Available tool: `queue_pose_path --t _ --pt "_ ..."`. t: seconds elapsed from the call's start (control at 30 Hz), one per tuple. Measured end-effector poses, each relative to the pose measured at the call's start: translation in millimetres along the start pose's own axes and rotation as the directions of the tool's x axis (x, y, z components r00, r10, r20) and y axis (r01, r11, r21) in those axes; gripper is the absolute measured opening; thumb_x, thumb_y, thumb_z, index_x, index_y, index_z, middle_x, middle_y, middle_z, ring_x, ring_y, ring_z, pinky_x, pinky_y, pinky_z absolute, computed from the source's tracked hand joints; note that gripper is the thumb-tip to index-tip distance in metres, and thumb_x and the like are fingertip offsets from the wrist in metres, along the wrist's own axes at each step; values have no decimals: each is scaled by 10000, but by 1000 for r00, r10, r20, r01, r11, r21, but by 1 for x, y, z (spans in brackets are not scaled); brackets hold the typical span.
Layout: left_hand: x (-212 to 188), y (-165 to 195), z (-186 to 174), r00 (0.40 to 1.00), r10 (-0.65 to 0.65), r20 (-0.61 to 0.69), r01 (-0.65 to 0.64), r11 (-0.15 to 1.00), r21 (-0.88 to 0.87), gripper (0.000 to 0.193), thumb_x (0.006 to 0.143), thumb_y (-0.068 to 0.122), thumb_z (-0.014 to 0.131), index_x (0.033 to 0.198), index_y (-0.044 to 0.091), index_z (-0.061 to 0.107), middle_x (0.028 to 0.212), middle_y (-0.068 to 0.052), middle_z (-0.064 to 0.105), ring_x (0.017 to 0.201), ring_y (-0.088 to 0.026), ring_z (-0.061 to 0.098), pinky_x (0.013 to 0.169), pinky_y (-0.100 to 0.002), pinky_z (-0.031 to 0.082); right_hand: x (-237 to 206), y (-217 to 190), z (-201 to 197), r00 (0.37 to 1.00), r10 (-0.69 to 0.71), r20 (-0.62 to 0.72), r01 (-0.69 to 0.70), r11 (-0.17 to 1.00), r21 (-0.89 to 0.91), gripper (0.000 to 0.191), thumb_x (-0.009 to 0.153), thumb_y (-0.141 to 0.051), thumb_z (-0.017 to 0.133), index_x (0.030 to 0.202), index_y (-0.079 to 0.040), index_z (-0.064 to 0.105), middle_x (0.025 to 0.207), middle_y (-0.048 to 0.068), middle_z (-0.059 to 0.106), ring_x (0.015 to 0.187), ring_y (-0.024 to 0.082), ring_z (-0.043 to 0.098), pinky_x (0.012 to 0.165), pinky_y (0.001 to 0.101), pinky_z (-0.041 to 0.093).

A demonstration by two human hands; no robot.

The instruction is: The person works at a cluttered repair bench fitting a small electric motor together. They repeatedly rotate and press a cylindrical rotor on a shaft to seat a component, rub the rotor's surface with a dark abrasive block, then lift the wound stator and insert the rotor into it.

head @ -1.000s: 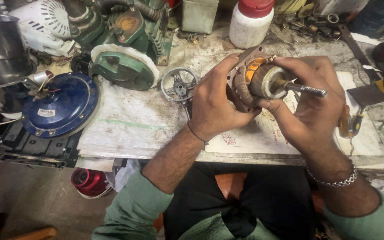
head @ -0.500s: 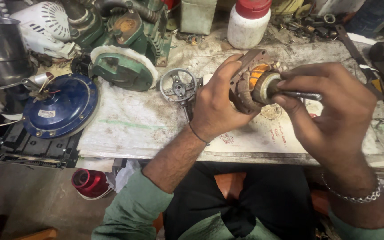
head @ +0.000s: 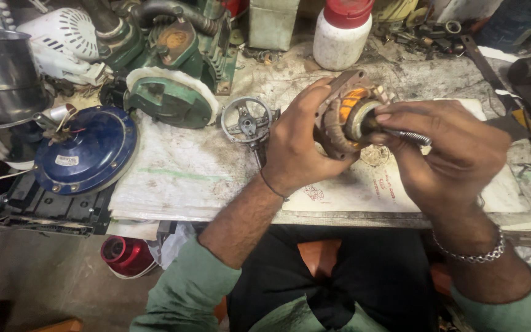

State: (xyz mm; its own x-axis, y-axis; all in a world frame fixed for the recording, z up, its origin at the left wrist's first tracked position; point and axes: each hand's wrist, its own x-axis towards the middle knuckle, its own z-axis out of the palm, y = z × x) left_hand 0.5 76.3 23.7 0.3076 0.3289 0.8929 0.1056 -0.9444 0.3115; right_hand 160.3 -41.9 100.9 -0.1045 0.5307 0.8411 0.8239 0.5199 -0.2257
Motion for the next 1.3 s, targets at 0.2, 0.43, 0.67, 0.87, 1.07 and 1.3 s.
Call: queue_pose_path --t 0.2,0.43,0.67,0.87,1.07,1.3 --pt "-1 -2 0 1000 -25 14 25 1000 -17 933 735 257 979 1433 34 402 1419 -222 574 1299 -355 670 1084 -375 595 3 -3 3 998 58 26 -60 993 97 162 904 112 775 1026 21 718 1031 175 745 979 245 759 840 296 637" --pt "-1 -3 0 1000 -9 14 9 999 -31 939 752 251 982 1444 54 379 1441 -238 555 1315 -361 659 1107 -382 599 -4 6 12 997 52 56 -59 992 114 170 990 42 817 1138 3 742 1079 141 771 1023 195 775 873 253 639" --pt "0 -1 0 999 -42 -3 42 999 2 915 755 229 968 1446 64 390 1453 -222 554 1317 -356 660 1088 -373 602 -2 8 15 991 127 41 -132 979 156 207 924 -31 818 1022 5 638 1030 88 722 1043 191 748 871 282 609" --pt "-2 -2 0 996 -64 69 65 998 -23 929 724 248 973 1449 100 410 1476 -208 494 1310 -369 646 1092 -397 614 -12 22 4 978 166 130 -170 985 23 176 951 -58 865 1059 -50 726 1054 83 772 1036 173 755 913 267 575" --pt "0 -7 2 994 -91 65 87 994 66 873 753 191 930 1458 133 418 1479 -194 475 1294 -369 630 1062 -400 606 -7 59 -13 880 413 236 -475 784 400 274 967 -112 755 1204 -8 665 1175 126 707 1120 175 701 1024 294 593" --pt "4 -8 -3 991 -122 -60 129 983 127 830 787 107 895 1459 140 410 1482 -194 513 1298 -378 619 1094 -400 571 -12 81 -7 762 551 341 -594 804 30 486 882 -148 827 1287 33 627 1231 178 697 1099 229 697 857 351 610"
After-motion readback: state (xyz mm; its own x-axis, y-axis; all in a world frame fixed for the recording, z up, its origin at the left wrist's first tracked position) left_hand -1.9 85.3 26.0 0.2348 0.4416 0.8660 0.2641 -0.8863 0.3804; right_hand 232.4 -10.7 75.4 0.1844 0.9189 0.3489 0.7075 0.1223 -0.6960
